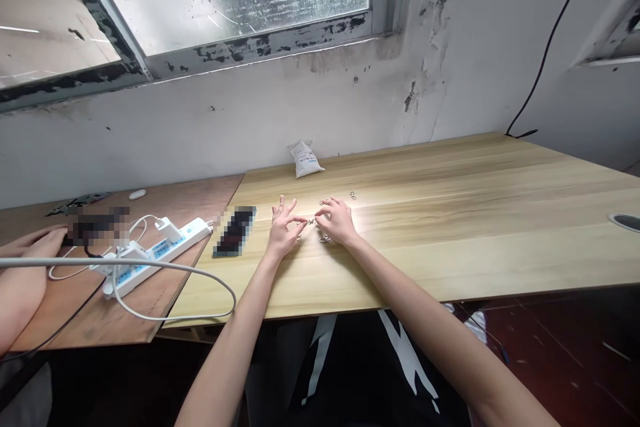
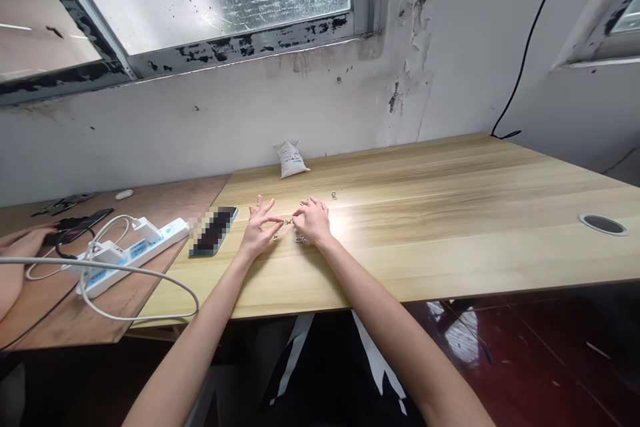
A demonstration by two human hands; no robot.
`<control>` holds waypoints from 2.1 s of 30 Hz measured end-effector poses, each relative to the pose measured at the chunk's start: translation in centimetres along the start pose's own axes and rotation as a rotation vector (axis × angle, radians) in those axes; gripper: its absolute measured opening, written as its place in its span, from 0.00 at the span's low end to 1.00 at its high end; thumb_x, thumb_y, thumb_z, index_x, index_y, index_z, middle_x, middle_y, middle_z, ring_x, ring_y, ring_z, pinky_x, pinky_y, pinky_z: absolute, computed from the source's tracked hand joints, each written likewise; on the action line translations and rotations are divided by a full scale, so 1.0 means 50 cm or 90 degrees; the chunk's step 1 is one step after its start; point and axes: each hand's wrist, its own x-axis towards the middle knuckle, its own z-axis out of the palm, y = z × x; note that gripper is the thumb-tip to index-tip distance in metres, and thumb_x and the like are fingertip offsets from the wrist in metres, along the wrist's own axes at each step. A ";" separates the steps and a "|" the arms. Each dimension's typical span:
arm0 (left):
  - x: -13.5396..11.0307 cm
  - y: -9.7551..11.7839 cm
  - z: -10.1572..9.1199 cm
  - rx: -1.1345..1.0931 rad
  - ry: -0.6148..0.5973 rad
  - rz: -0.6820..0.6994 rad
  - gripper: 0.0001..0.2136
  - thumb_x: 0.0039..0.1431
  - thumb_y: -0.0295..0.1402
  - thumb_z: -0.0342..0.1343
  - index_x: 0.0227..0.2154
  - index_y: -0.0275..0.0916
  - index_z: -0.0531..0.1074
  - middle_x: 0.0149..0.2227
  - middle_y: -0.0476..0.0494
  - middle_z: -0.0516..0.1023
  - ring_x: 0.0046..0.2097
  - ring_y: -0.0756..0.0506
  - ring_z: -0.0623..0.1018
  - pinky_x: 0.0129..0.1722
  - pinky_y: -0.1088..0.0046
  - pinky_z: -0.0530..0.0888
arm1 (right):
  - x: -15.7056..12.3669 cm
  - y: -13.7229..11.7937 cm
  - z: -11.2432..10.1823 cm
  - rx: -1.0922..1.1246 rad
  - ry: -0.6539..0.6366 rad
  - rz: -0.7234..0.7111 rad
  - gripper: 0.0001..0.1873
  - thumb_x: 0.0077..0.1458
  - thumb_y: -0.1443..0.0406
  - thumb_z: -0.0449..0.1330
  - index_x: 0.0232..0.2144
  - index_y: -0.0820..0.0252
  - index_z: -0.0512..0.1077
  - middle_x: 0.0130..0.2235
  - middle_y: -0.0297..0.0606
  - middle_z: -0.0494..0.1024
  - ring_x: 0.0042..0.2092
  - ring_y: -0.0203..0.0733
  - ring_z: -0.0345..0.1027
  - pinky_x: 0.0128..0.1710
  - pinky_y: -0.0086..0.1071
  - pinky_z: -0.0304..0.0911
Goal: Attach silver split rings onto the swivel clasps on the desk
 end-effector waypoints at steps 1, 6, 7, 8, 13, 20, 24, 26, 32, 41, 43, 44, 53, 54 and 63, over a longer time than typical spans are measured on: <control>0.000 0.001 0.000 -0.006 0.001 -0.005 0.04 0.57 0.34 0.59 0.30 0.43 0.78 0.61 0.42 0.67 0.70 0.37 0.49 0.65 0.39 0.41 | -0.003 -0.004 0.000 -0.008 -0.003 -0.016 0.07 0.53 0.64 0.60 0.33 0.54 0.80 0.54 0.43 0.74 0.64 0.55 0.52 0.60 0.55 0.45; -0.001 0.012 -0.001 -0.038 0.005 -0.036 0.03 0.57 0.34 0.60 0.32 0.43 0.78 0.60 0.42 0.69 0.69 0.38 0.51 0.66 0.40 0.45 | -0.017 -0.033 0.002 -0.052 -0.033 -0.113 0.09 0.53 0.60 0.63 0.36 0.52 0.80 0.56 0.43 0.73 0.65 0.53 0.51 0.63 0.55 0.39; -0.001 0.014 -0.001 -0.043 0.007 -0.042 0.03 0.57 0.34 0.60 0.32 0.44 0.78 0.60 0.42 0.69 0.69 0.38 0.51 0.66 0.41 0.46 | -0.019 -0.038 0.004 -0.063 -0.034 -0.123 0.09 0.54 0.60 0.62 0.36 0.53 0.80 0.55 0.43 0.73 0.65 0.53 0.51 0.63 0.55 0.39; -0.001 0.016 -0.001 -0.049 0.009 -0.047 0.03 0.57 0.34 0.60 0.32 0.44 0.78 0.60 0.43 0.68 0.69 0.38 0.52 0.66 0.41 0.47 | -0.020 -0.042 0.006 -0.074 -0.032 -0.127 0.09 0.55 0.60 0.61 0.36 0.54 0.80 0.55 0.44 0.73 0.64 0.53 0.52 0.63 0.54 0.39; -0.003 0.023 0.001 -0.076 0.004 -0.051 0.03 0.56 0.34 0.61 0.32 0.44 0.78 0.60 0.45 0.69 0.69 0.39 0.54 0.65 0.45 0.55 | -0.024 -0.048 0.012 -0.117 -0.028 -0.135 0.14 0.60 0.67 0.54 0.41 0.55 0.79 0.53 0.45 0.74 0.63 0.53 0.54 0.62 0.54 0.42; -0.003 0.023 -0.001 -0.085 0.019 -0.067 0.02 0.56 0.33 0.61 0.32 0.44 0.78 0.59 0.45 0.70 0.68 0.39 0.57 0.65 0.49 0.56 | -0.023 -0.043 0.015 -0.105 -0.066 -0.192 0.15 0.61 0.68 0.53 0.45 0.54 0.77 0.52 0.44 0.75 0.61 0.52 0.57 0.60 0.50 0.49; -0.002 0.020 -0.005 -0.082 0.025 -0.084 0.06 0.55 0.35 0.62 0.35 0.43 0.78 0.58 0.43 0.71 0.66 0.39 0.61 0.63 0.51 0.60 | -0.018 -0.032 0.012 -0.082 -0.069 -0.211 0.13 0.63 0.67 0.53 0.44 0.55 0.76 0.54 0.44 0.73 0.61 0.52 0.56 0.57 0.50 0.52; -0.002 0.018 -0.006 -0.077 0.019 -0.085 0.08 0.55 0.37 0.63 0.38 0.44 0.78 0.58 0.42 0.71 0.65 0.39 0.63 0.62 0.52 0.63 | -0.016 -0.027 0.011 -0.071 -0.069 -0.221 0.13 0.64 0.66 0.52 0.44 0.55 0.76 0.56 0.44 0.72 0.61 0.52 0.56 0.56 0.49 0.54; -0.004 0.016 -0.011 -0.023 0.021 -0.043 0.06 0.56 0.38 0.61 0.35 0.46 0.80 0.57 0.46 0.73 0.64 0.40 0.63 0.61 0.55 0.64 | -0.009 -0.013 0.009 -0.055 -0.080 -0.236 0.11 0.64 0.65 0.54 0.44 0.55 0.75 0.54 0.45 0.73 0.60 0.53 0.56 0.54 0.50 0.55; -0.007 0.051 -0.014 0.146 -0.009 0.076 0.06 0.60 0.33 0.57 0.31 0.45 0.78 0.59 0.48 0.70 0.66 0.38 0.58 0.67 0.46 0.43 | -0.003 -0.017 -0.024 -0.074 -0.139 -0.232 0.17 0.65 0.60 0.53 0.30 0.57 0.78 0.42 0.40 0.77 0.49 0.44 0.64 0.54 0.41 0.54; -0.007 0.064 -0.011 0.175 -0.025 0.099 0.07 0.61 0.31 0.54 0.32 0.45 0.78 0.61 0.49 0.68 0.67 0.40 0.58 0.68 0.49 0.39 | -0.005 -0.028 -0.021 -0.090 -0.144 -0.208 0.22 0.67 0.59 0.50 0.26 0.57 0.77 0.39 0.39 0.77 0.47 0.43 0.65 0.54 0.41 0.52; -0.007 0.068 -0.009 0.188 -0.032 0.105 0.08 0.62 0.30 0.53 0.32 0.44 0.78 0.61 0.49 0.68 0.67 0.40 0.58 0.68 0.50 0.38 | -0.006 -0.032 -0.020 -0.099 -0.145 -0.195 0.23 0.67 0.59 0.49 0.25 0.57 0.77 0.38 0.39 0.77 0.46 0.42 0.65 0.54 0.42 0.52; -0.004 -0.010 -0.022 0.259 -0.037 -0.037 0.08 0.58 0.37 0.58 0.38 0.44 0.79 0.60 0.39 0.68 0.65 0.33 0.60 0.62 0.44 0.56 | 0.029 0.022 -0.049 -0.227 -0.086 -0.054 0.12 0.64 0.59 0.55 0.41 0.61 0.73 0.46 0.41 0.74 0.49 0.44 0.67 0.53 0.46 0.60; -0.004 -0.018 -0.023 0.257 -0.045 -0.050 0.08 0.58 0.38 0.58 0.37 0.45 0.79 0.58 0.40 0.70 0.64 0.34 0.61 0.61 0.44 0.57 | 0.033 0.026 -0.054 -0.238 -0.078 -0.045 0.12 0.64 0.59 0.55 0.41 0.61 0.73 0.46 0.41 0.74 0.49 0.45 0.67 0.53 0.47 0.60; 0.000 -0.019 -0.025 0.249 -0.083 -0.073 0.07 0.59 0.38 0.56 0.34 0.47 0.80 0.55 0.44 0.73 0.63 0.37 0.63 0.62 0.48 0.57 | -0.013 0.020 -0.105 -0.254 -0.190 -0.191 0.09 0.59 0.64 0.58 0.31 0.55 0.78 0.37 0.39 0.75 0.43 0.42 0.65 0.46 0.36 0.54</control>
